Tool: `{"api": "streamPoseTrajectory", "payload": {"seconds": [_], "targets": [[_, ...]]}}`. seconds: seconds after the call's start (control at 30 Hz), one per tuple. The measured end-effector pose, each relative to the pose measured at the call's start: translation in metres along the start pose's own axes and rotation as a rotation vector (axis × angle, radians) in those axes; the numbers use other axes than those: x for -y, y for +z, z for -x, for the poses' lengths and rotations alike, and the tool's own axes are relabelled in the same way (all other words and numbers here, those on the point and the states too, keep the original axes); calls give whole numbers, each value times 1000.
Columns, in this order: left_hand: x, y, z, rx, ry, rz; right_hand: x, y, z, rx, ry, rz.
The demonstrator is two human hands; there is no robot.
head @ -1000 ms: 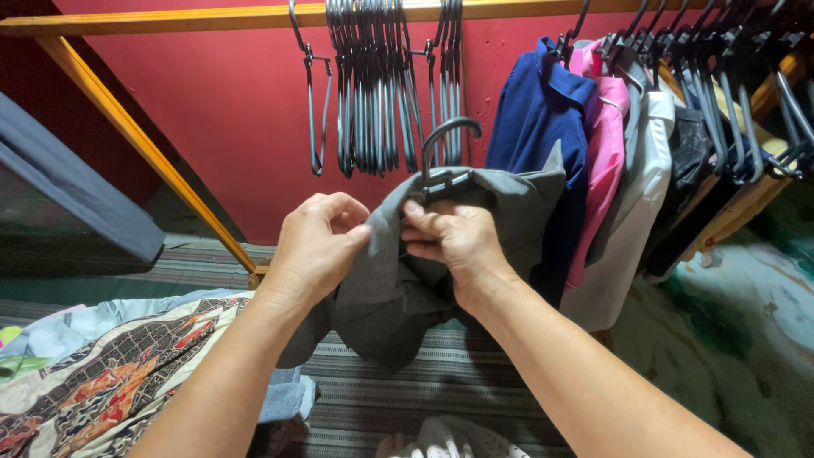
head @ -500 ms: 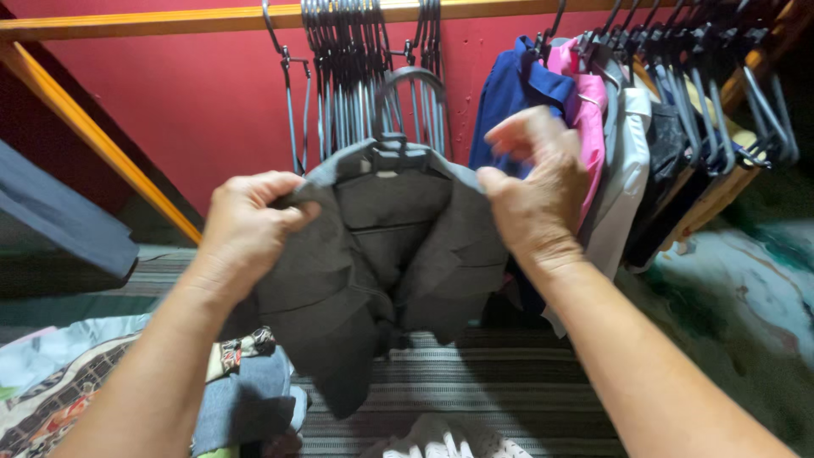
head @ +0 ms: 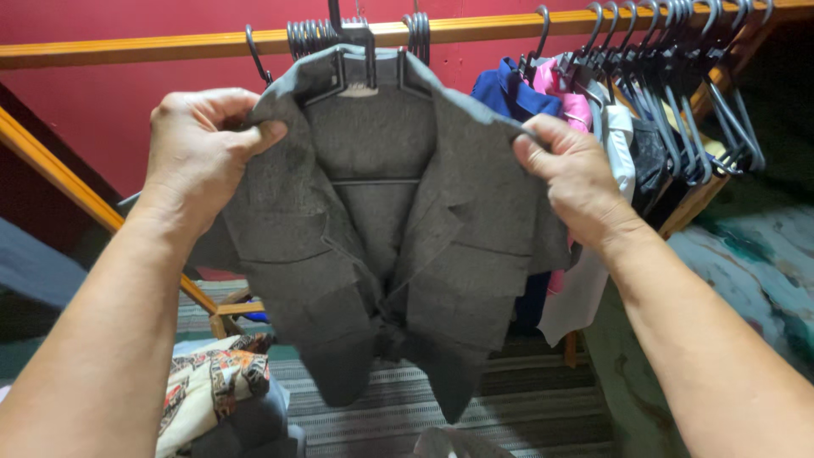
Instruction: The person picks up a pink shirt, places it on a hanger, buttons it, and hangs it on a rack. Then the person picks up a blue shirt, places it on a hanger, buttons it, and hangs it on the rack. Finally, the person picks up a gray shirt, places it on a hanger, buttons it, and hangs it on the rack.
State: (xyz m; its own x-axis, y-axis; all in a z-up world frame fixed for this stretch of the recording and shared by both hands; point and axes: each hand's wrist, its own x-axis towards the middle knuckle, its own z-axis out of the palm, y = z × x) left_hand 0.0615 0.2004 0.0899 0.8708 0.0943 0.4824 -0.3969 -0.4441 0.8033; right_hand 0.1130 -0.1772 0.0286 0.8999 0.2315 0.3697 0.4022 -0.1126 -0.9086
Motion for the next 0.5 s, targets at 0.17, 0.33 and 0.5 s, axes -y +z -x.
{"api": "streamPoseTrajectory", "payload": {"seconds": [0.17,0.33,0.5], "targets": [[13,-27,-23,54,-176,-76,19,-16,-17,-172,49,-281],[46,-41,-34,108,-301,96,34,-37,-28,-332,85,-409],[63,-22,-62,202,-229,256,41,-58,-61,-644,210,-281]]}}
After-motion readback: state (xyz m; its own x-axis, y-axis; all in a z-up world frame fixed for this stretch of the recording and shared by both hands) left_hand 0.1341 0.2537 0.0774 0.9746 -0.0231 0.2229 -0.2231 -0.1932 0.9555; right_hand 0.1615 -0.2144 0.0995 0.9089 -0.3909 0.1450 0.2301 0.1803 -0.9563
